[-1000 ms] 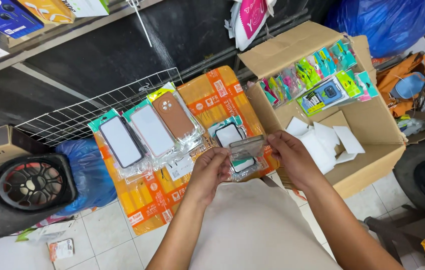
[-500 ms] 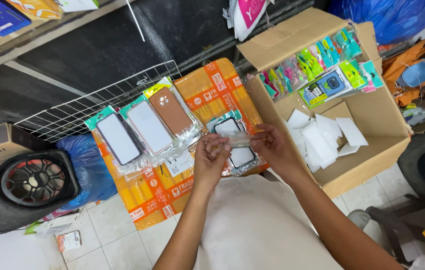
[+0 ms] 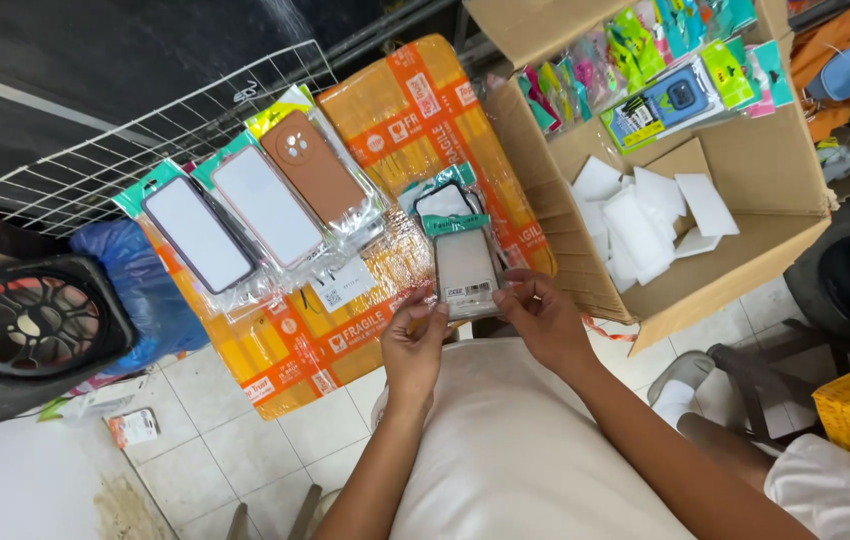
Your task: Organizing and sorting mobile phone cases from a box onto a table.
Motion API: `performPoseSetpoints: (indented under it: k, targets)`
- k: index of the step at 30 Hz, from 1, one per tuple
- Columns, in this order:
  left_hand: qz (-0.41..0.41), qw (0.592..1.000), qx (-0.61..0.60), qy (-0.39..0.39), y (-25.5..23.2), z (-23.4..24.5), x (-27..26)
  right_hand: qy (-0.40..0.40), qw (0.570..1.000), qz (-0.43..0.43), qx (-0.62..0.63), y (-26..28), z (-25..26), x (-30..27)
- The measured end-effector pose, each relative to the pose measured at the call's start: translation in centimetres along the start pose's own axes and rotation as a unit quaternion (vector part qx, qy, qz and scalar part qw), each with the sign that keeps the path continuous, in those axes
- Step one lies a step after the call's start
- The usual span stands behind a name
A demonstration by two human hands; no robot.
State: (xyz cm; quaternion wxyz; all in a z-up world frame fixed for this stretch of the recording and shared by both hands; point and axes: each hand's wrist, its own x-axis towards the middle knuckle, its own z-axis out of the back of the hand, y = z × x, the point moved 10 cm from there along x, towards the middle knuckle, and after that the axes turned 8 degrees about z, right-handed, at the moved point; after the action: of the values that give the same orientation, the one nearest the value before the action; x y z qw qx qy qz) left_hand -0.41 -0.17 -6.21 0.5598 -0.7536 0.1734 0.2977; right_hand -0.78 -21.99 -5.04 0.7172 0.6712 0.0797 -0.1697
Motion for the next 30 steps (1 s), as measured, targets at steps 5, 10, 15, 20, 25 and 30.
performPoseSetpoints:
  k: [5,10,15,20,25,30]
  targets:
    - [0.136,0.986,-0.091,-0.032,6.6,2.3,0.4,-0.016,0.994,-0.098,-0.034,-2.8,0.5,-1.2]
    - [0.227,0.959,-0.164,-0.031,9.2,2.0,-0.1,-0.028,0.981,-0.177,0.071,-6.7,0.5,-2.1]
    - [0.272,0.936,-0.223,-0.020,10.2,0.8,-0.7,-0.054,0.978,-0.182,0.092,-7.6,1.3,-2.0]
    - [0.162,0.981,-0.105,0.001,7.1,-0.2,0.0,-0.028,0.943,-0.257,0.209,-2.6,0.1,-1.6]
    - [0.133,0.987,-0.080,0.035,5.5,-2.3,0.2,0.044,0.978,-0.180,0.098,-1.8,0.3,-0.2]
    - [0.164,0.980,-0.095,0.056,4.9,-4.2,0.7,0.024,0.979,-0.171,0.108,-3.3,1.7,1.2]
